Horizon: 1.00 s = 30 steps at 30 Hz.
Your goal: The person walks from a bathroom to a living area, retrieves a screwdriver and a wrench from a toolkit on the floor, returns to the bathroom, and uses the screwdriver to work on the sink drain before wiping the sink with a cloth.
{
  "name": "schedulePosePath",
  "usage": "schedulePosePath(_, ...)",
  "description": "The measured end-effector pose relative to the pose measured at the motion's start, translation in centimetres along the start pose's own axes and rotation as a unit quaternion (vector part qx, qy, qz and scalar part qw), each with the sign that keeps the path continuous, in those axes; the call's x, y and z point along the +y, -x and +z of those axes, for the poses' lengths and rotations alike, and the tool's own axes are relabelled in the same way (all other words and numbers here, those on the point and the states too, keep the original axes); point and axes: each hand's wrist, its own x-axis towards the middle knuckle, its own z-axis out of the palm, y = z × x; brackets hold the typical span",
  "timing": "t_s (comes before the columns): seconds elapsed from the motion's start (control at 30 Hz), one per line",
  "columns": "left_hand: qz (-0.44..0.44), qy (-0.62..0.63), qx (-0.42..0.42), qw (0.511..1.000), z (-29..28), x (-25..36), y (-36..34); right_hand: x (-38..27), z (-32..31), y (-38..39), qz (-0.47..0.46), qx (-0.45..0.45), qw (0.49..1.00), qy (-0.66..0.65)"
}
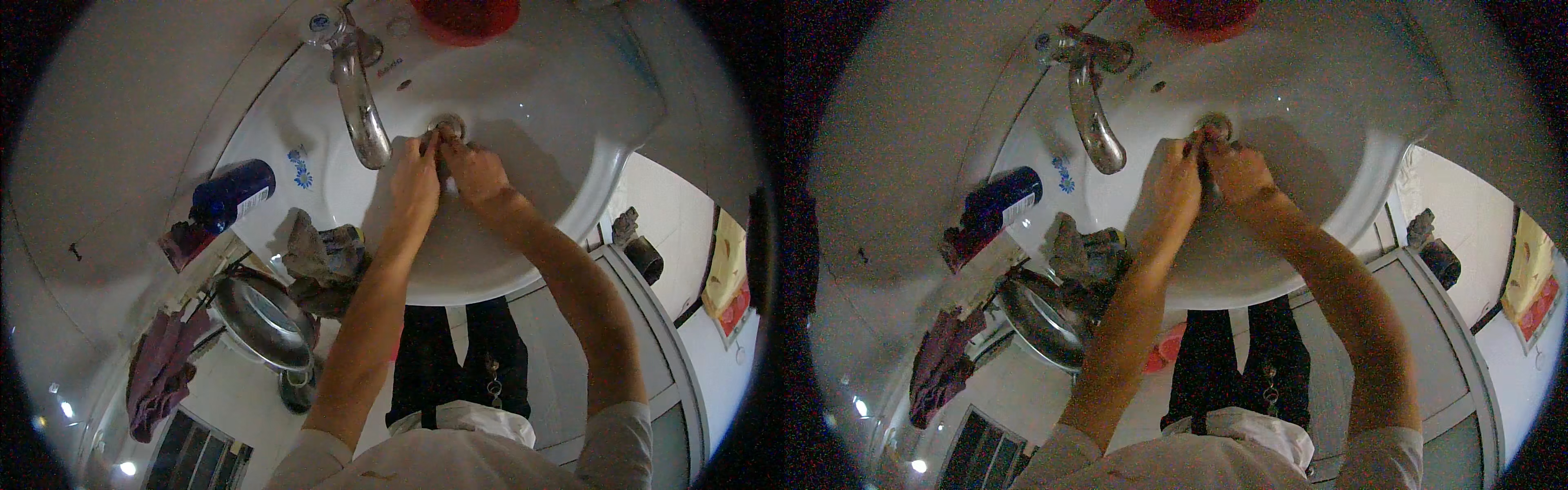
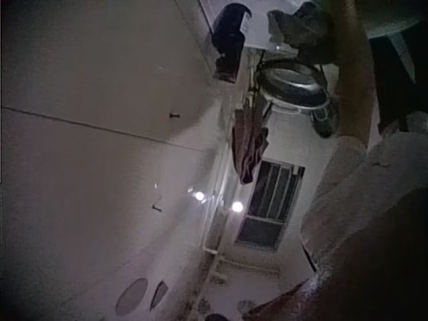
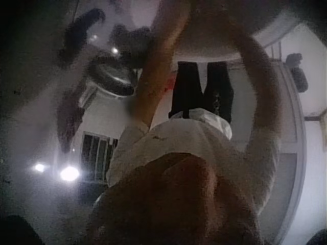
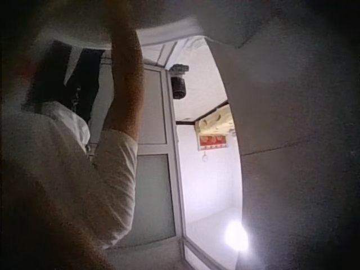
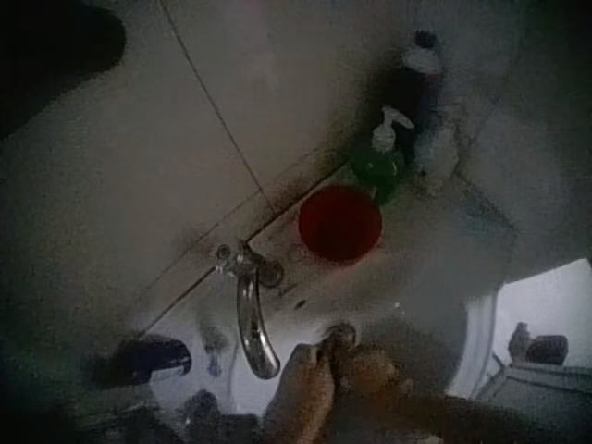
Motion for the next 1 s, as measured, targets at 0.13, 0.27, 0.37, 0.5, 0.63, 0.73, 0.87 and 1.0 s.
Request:
schedulePosePath(0.13, 0.079, -0.047, 0.074, 0.993, 1.7, -0.9, 0.2, 0.4, 1.9, 1.0, -0.028, 0.079, 0.996, -0.032)
schedulePosePath(0.27, 0.125, -0.11, 0.069, 0.984, -0.3, 0.7, 1.3, -0.6, 3.4, 3.0, -0.03, 0.141, 0.989, 0.01)
schedulePosePath(0.37, 0.105, -0.087, 0.085, 0.987, 0.7, -0.8, 1.1, -2.4, 1.2, 2.9, -0.007, 0.148, 0.989, -0.013)
schedulePosePath(0.5, 0.033, -0.038, -0.004, 0.999, 1.5, 0.1, 0.8, -1.9, 1.9, 3.5, 0.006, 0.156, 0.988, -0.005)
schedulePosePath(0.63, 0.042, -0.015, 0.035, 0.998, 2.5, -0.9, 0.8, -1.9, 2.2, 2.9, 0.003, 0.154, 0.988, -0.03)
schedulePosePath(0.73, -0.003, 0.05, 0.014, 0.999, 2.2, -1.7, -0.1, -2.4, 2.0, 2.8, 0.01, 0.166, 0.985, -0.048)
schedulePosePath(0.87, 0.031, -0.072, -0.023, 0.997, 0.2, 1.6, -0.3, -1.5, 1.8, 3.2, 0.031, 0.092, 0.992, -0.08)
schedulePosePath(1.0, 0.043, -0.168, -0.013, 0.985, -0.3, 1.1, -0.2, -2.3, 1.3, 2.9, 0.024, 0.106, 0.992, -0.071)
